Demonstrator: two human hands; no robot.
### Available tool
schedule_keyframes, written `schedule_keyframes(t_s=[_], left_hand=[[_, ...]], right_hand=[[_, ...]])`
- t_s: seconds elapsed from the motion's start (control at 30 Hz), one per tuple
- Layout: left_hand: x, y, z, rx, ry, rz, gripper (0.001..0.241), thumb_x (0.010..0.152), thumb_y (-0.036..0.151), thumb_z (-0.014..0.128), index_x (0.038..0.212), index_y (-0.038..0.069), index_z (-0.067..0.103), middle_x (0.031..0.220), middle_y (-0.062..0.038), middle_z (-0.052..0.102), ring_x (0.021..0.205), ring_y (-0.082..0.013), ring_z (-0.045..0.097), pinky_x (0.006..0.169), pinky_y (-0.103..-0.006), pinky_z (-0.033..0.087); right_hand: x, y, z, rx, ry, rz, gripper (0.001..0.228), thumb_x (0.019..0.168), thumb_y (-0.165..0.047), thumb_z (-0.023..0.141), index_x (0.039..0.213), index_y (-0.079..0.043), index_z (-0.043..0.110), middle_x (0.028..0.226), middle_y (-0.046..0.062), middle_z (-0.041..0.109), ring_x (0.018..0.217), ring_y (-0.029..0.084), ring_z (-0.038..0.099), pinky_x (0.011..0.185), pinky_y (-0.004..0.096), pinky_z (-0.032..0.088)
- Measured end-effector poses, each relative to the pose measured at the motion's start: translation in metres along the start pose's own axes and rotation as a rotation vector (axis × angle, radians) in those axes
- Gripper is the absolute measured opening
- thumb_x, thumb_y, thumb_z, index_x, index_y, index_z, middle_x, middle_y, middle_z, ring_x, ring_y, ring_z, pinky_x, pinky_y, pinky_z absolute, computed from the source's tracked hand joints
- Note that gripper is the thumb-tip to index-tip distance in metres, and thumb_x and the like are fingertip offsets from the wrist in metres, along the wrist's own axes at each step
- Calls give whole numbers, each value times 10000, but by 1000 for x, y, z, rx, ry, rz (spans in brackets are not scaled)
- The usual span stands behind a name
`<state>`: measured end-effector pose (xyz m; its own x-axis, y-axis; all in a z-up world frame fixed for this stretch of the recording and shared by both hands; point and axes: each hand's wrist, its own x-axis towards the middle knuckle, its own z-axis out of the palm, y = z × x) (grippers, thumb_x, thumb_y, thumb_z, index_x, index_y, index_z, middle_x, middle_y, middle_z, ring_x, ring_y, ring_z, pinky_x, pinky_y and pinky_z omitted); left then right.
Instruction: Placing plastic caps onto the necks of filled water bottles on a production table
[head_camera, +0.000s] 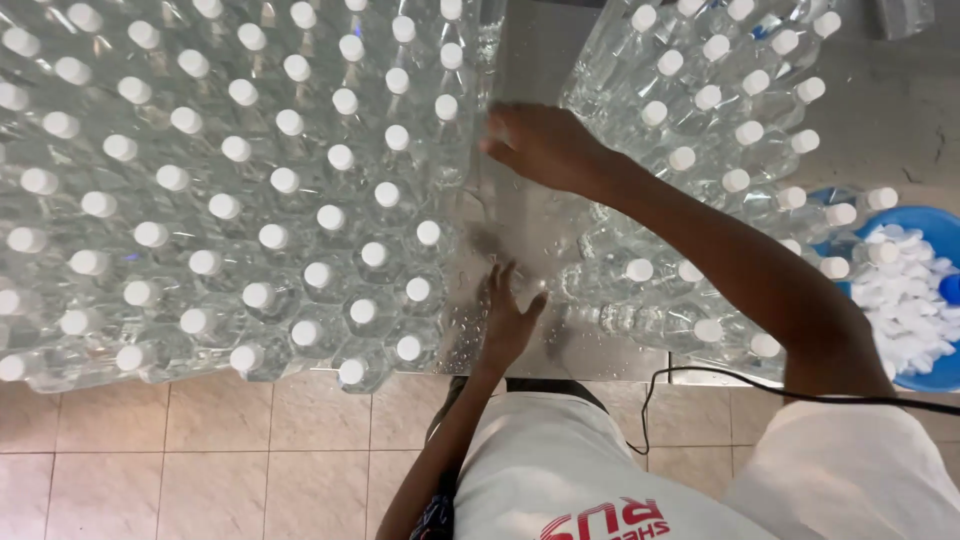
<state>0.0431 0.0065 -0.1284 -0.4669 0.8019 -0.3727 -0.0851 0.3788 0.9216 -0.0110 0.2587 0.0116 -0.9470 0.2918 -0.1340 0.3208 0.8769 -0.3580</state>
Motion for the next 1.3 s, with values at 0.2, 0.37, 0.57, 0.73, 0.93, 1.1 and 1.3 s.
schedule_keyframes(t_s=[0.2,0.37,0.57,0.73,0.93,1.1,1.3], left_hand=[[9,-26,9,12,-177,69,950,942,178,787,1730,133,257,1740,-208,273,1617,-433,312,1295,-536,405],[35,-27,32,98,-327,325,1067,902,419,798,1763,192,211,1809,-166,207,1677,-403,188,1361,-577,242],[53,-42,31,196,-398,511,1162,814,355,916,1764,209,264,1830,-144,197,1696,-415,103,1378,-571,145],[30,-7,-8,119,-535,513,1310,647,679,957,1722,240,351,1839,-69,196,1711,-393,27,1382,-583,89],[32,7,-4,-536,-378,179,1006,755,153,1034,1587,130,469,1304,-210,737,1238,-341,734,1043,-489,645],[38,-9,7,-570,-122,-93,563,968,223,826,1442,147,534,1172,-179,732,1015,-273,761,804,-379,663],[49,-36,11,-715,-127,-157,725,961,321,873,1515,79,472,1232,-278,712,1104,-416,774,936,-534,670]], right_hand=[[-191,29,0,-419,-553,167,492,1057,-470,575,1400,-122,631,1236,183,736,1241,436,695,1063,604,543],[-233,40,56,-493,-230,119,431,1075,-454,556,1357,-129,551,1008,89,713,1067,298,736,1188,557,406],[-235,-9,59,-446,160,-135,290,1010,-387,698,1092,-114,643,787,48,690,855,240,741,982,472,548],[-213,-34,-12,-65,-85,-50,353,1064,-437,658,1189,-111,709,984,105,807,958,266,777,1107,539,497],[-154,15,-17,422,50,158,517,1097,-258,689,1534,-25,540,1019,253,738,999,447,747,963,617,534],[-144,35,-30,497,113,253,468,1102,-237,699,1518,-62,575,1110,209,727,1112,388,733,1073,536,564],[-146,41,-15,451,16,253,381,1086,-185,698,1422,-10,659,1107,259,733,1154,428,731,1079,532,576]])
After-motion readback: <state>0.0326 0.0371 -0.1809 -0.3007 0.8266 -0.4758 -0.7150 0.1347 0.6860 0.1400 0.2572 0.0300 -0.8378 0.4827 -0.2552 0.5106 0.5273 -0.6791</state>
